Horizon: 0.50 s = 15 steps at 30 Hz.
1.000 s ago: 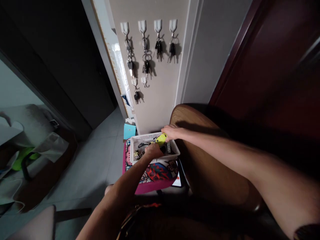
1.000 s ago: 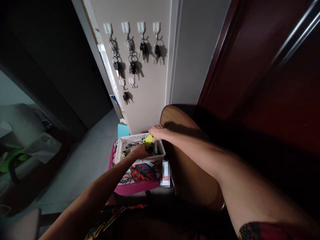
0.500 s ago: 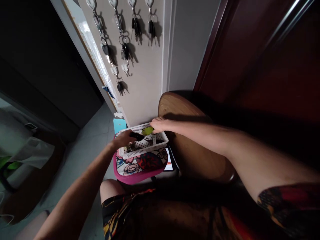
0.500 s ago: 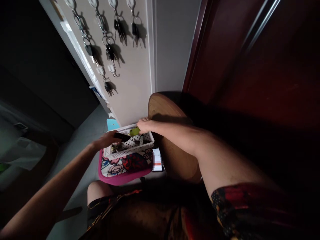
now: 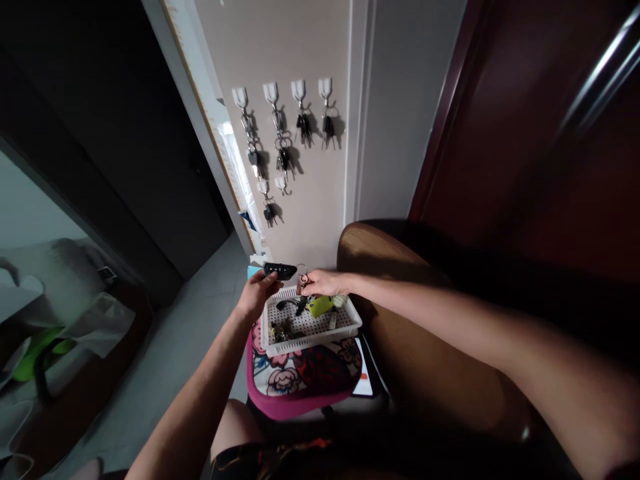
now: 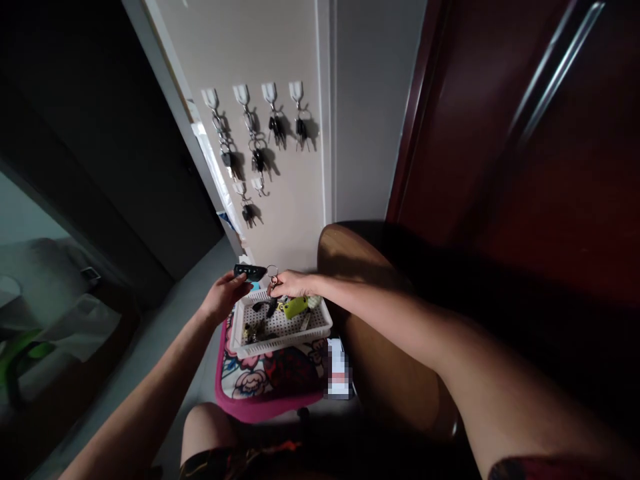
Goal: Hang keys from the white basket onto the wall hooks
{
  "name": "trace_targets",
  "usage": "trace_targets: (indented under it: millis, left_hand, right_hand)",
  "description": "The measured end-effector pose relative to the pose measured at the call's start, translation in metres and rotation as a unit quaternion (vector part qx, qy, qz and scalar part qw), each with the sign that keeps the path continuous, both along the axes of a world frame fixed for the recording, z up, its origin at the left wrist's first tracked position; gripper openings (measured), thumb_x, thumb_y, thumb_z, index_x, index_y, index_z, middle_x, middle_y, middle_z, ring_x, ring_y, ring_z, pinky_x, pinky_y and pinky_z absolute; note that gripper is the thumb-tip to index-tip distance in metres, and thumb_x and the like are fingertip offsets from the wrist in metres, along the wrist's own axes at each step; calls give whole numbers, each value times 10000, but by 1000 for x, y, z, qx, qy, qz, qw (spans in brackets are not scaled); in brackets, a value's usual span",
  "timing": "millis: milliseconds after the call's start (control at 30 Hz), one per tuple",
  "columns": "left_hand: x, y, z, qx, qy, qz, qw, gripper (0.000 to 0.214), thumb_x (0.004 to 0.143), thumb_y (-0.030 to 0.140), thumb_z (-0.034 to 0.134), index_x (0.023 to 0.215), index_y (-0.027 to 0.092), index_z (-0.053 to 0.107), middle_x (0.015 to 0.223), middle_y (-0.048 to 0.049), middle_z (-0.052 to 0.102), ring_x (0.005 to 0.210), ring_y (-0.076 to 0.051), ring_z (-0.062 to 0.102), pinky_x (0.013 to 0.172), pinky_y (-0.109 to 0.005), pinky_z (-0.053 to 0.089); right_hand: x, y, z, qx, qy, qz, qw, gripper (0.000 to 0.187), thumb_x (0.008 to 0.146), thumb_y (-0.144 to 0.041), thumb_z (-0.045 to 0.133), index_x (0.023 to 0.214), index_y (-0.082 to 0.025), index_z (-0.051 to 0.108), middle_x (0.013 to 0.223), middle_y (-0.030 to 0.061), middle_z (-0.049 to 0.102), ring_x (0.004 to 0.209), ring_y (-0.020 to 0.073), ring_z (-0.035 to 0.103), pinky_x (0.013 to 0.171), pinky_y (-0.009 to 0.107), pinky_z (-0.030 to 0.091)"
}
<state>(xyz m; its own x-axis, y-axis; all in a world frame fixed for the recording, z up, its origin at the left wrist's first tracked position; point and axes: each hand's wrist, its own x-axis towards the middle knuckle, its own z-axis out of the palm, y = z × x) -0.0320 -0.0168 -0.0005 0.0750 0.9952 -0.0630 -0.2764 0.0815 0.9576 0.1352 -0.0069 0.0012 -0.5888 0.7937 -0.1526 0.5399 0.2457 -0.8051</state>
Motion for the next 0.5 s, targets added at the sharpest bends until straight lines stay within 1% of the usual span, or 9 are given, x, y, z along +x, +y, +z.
trace_targets:
  millis: [100,167,233,300,400,500]
  left_hand:
    - [-3,2,0,6,-49,37,998,247,454,224,610,620,128,454,508,38,524,458,-54,503,493,-163,384]
    - [-6,2,-2,5,-75,57,996,249,454,222,612,617,131,447,502,41,521,458,-56,505,481,-161,380]
    - [-8,3,-5,1,-91,71,993,245,456,218,612,612,131,443,498,43,518,456,-56,504,469,-159,374]
    - [-8,5,-10,-12,-97,77,992,240,460,212,610,606,133,437,492,44,514,456,-57,503,456,-155,362]
    - [-6,7,-20,-36,-88,63,993,246,459,203,610,613,137,430,511,38,520,474,-60,508,452,-152,346]
    - [0,9,-30,-45,-70,44,996,263,468,204,600,662,145,433,562,30,533,516,-69,519,474,-159,344]
  right_hand:
    - [1,2,3,-66,77,-40,994,132,645,-254,443,654,-126,472,628,0,526,521,49,455,426,149,329]
    - [5,6,5,-84,106,-74,988,145,648,-268,450,621,-126,449,600,3,524,500,54,465,418,157,334]
    - [10,12,9,-71,120,-108,984,137,647,-260,457,614,-127,447,567,-5,512,464,48,456,398,155,322]
    - [14,18,12,-42,127,-134,982,111,642,-237,463,629,-127,461,552,-16,500,441,38,441,384,149,307]
    - [17,24,15,8,146,-156,977,93,630,-217,470,645,-126,479,529,-30,480,422,28,417,377,143,295]
    - [16,25,16,44,161,-167,972,99,622,-215,468,665,-128,485,530,-33,477,429,29,416,384,144,294]
